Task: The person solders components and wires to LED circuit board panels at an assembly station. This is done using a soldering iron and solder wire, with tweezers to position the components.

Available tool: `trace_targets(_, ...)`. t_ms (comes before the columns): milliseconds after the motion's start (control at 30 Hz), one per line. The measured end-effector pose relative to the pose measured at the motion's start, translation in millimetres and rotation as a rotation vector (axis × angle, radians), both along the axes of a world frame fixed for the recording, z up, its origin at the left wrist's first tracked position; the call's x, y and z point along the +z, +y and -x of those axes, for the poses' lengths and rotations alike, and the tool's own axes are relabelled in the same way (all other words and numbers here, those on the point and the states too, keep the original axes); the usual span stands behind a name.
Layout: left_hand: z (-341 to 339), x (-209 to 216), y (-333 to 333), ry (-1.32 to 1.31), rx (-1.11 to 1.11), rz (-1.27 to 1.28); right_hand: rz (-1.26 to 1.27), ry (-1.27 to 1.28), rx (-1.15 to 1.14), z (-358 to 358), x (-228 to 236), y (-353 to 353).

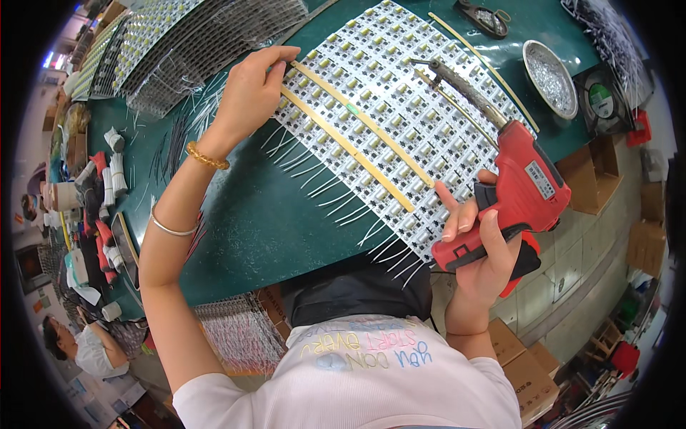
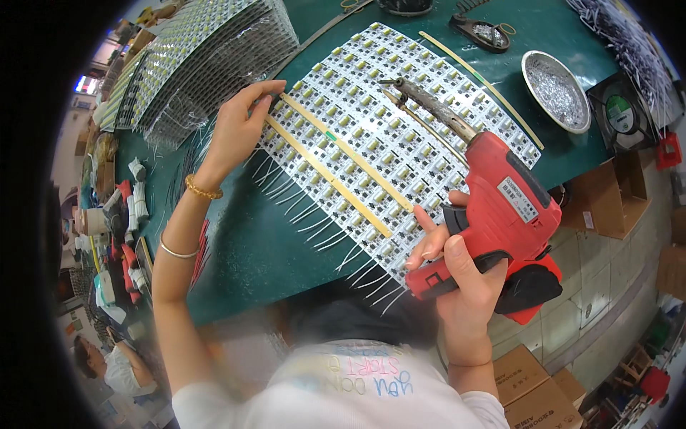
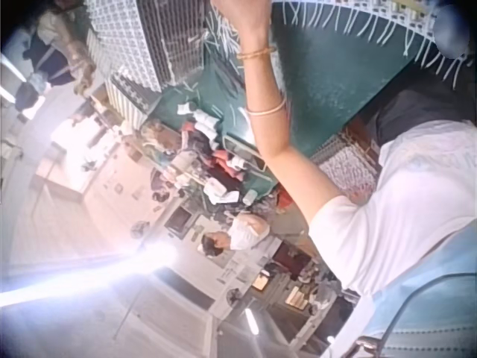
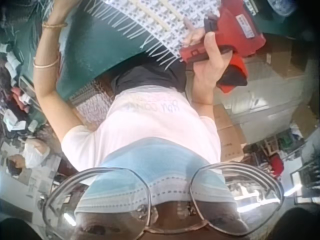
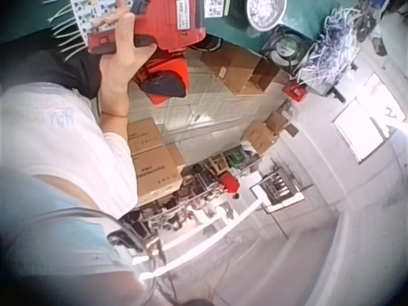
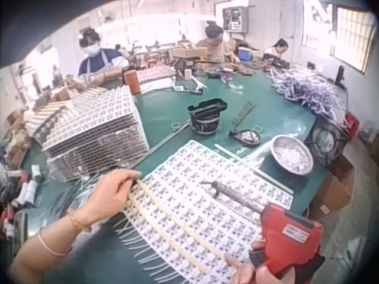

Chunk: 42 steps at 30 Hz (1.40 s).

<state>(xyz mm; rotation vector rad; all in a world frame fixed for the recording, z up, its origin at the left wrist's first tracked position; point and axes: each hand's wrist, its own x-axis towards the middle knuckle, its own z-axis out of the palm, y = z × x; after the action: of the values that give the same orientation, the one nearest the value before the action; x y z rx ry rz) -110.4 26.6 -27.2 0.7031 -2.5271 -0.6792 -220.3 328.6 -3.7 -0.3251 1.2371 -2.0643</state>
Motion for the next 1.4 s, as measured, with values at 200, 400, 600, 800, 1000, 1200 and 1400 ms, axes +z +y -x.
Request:
trace_targets(200, -1, 1, -2, 0.002, -0.013, -0.041, 0.007, 0.005, -0.002, 0, 1, 1)
trace_targets(400, 0, 7, -5, 0.03, 0.045, -0.075, 0.002, 0.034, -0.026, -3, 4, 5)
trace_targets(600, 0, 0, -11, 0.102, 0.016, -0.063, 0.024, -0.008, -0.139, -3, 11, 18)
trace_targets(800, 54, 13, 1, 0.093, -0.059, 0.033, 0.129, 0.152, -0.289, 16, 10, 37)
trace_targets(1000, 182, 10, 14, 0.123, -0.293, 0.448, 0.199, 0.218, -0.426, 43, -2, 54)
trace_targets(1200, 229, 12, 1, -0.25, -0.455, 0.228, 0.134, 0.248, -0.44, 41, -8, 67)
trace_targets(1400, 233, 18, 2, -0.391, -0.538, 0.222, 0.136, 0.183, -0.499, 42, -8, 64)
